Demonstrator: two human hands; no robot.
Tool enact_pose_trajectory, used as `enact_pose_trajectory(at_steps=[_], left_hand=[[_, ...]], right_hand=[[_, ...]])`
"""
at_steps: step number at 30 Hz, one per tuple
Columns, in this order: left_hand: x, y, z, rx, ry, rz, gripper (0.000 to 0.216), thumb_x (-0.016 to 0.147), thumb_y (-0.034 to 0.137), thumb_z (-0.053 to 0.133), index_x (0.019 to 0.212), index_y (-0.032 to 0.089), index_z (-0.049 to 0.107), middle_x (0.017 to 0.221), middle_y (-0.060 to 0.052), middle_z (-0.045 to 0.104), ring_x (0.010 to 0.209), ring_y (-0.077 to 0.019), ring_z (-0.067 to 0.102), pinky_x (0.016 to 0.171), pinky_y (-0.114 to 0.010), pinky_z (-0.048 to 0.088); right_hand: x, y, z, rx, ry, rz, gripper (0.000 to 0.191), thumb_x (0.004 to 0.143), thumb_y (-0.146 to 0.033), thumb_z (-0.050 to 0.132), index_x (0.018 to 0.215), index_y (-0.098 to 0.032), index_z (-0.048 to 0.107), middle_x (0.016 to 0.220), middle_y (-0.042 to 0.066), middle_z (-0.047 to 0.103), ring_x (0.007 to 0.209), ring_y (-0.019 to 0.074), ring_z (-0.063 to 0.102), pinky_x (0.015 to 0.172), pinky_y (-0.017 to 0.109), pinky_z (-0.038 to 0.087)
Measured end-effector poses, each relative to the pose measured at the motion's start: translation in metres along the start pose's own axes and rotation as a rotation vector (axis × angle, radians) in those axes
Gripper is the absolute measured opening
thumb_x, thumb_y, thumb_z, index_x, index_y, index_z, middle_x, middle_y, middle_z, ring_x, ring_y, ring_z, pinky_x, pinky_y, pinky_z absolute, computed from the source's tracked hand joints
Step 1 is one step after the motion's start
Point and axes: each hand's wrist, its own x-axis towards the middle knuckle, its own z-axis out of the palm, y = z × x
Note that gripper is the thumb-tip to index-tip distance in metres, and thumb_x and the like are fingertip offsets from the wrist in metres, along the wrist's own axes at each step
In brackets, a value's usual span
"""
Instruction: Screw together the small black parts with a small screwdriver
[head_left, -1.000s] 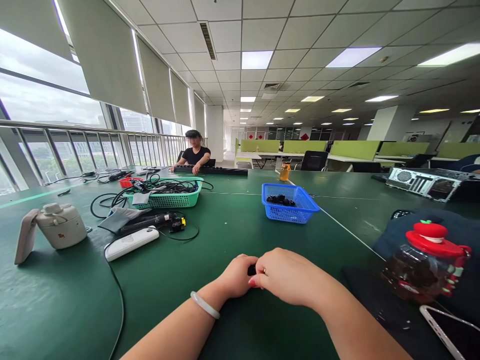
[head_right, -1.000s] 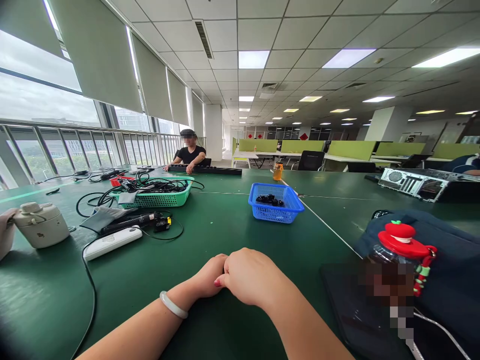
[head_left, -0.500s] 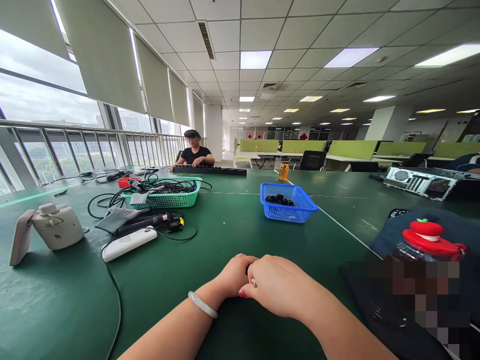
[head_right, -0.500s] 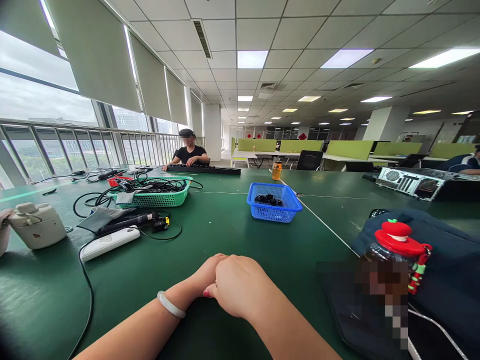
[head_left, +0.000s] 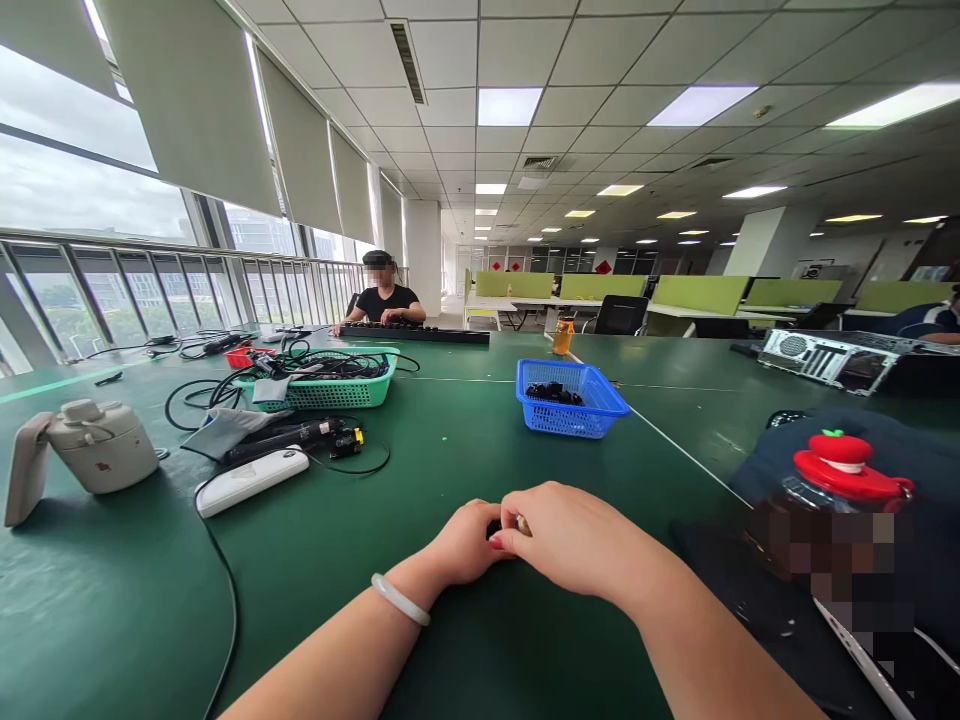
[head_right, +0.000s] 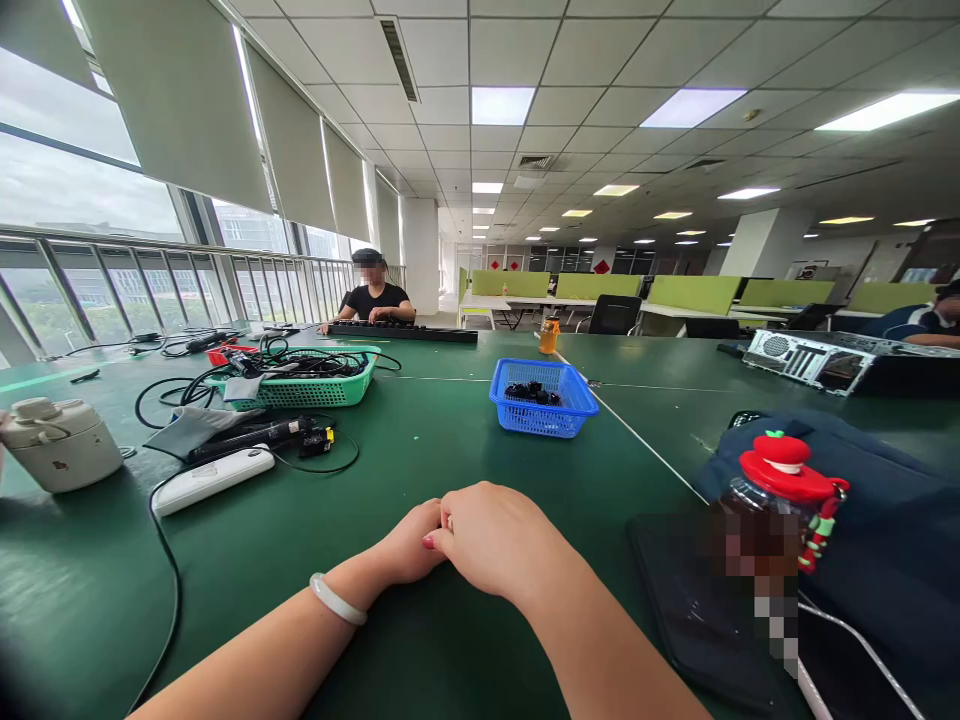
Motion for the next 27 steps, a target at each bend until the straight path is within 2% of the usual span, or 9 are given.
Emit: enact_pose_trajectory(at_steps=[6, 9, 16, 22, 27], left_hand=[[-0.002, 0.007, -0.004, -0.072, -0.018, -0.034, 0.018, 0.078, 0.032, 0.064, 0.086, 0.017, 0.07, 0.079, 0.001, 0.066, 0.071, -0.0138, 0.054, 0.068, -0.024, 0.041], [-0.003, 0.009, -0.006, -0.08, -0.003, -0.053, 0.019, 0.076, 0.034, 0.067, 0.085, 0.017, 0.07, 0.08, 0.001, 0.067, 0.074, -0.0145, 0.054, 0.07, -0.024, 0.041], [-0.002, 0.008, -0.005, -0.058, -0.01, -0.074, 0.015, 0.076, 0.03, 0.066, 0.086, 0.018, 0.07, 0.082, 0.001, 0.067, 0.079, -0.016, 0.056, 0.072, -0.024, 0.041], [-0.002, 0.01, -0.006, -0.053, -0.028, -0.106, 0.017, 0.076, 0.029, 0.066, 0.089, 0.019, 0.07, 0.085, 0.001, 0.068, 0.079, -0.0159, 0.057, 0.072, -0.024, 0.042], [-0.003, 0.013, -0.008, -0.049, -0.032, -0.112, 0.021, 0.077, 0.028, 0.065, 0.095, 0.019, 0.07, 0.091, 0.0, 0.069, 0.085, -0.0179, 0.059, 0.077, -0.026, 0.043]], right_hand=[[-0.002, 0.003, -0.005, 0.067, 0.002, 0.008, 0.016, 0.084, -0.029, 0.062, 0.071, -0.022, 0.065, 0.065, -0.003, 0.061, 0.055, 0.0095, 0.047, 0.048, 0.022, 0.024], [-0.005, 0.003, -0.007, 0.069, -0.011, 0.008, 0.012, 0.084, -0.026, 0.061, 0.074, -0.023, 0.067, 0.064, -0.003, 0.06, 0.054, 0.0101, 0.047, 0.048, 0.023, 0.025], [-0.004, 0.001, -0.007, 0.03, 0.005, 0.031, 0.019, 0.086, -0.017, 0.052, 0.077, -0.022, 0.068, 0.068, 0.0, 0.061, 0.057, 0.011, 0.048, 0.05, 0.023, 0.026], [-0.005, 0.009, -0.005, 0.103, -0.047, 0.036, 0.022, 0.085, -0.017, 0.049, 0.079, -0.023, 0.069, 0.065, -0.001, 0.059, 0.054, 0.0108, 0.048, 0.049, 0.023, 0.025], [-0.004, 0.005, -0.005, 0.026, 0.003, 0.074, 0.021, 0.082, -0.014, 0.051, 0.074, -0.022, 0.068, 0.065, -0.001, 0.06, 0.055, 0.0116, 0.048, 0.049, 0.023, 0.024]])
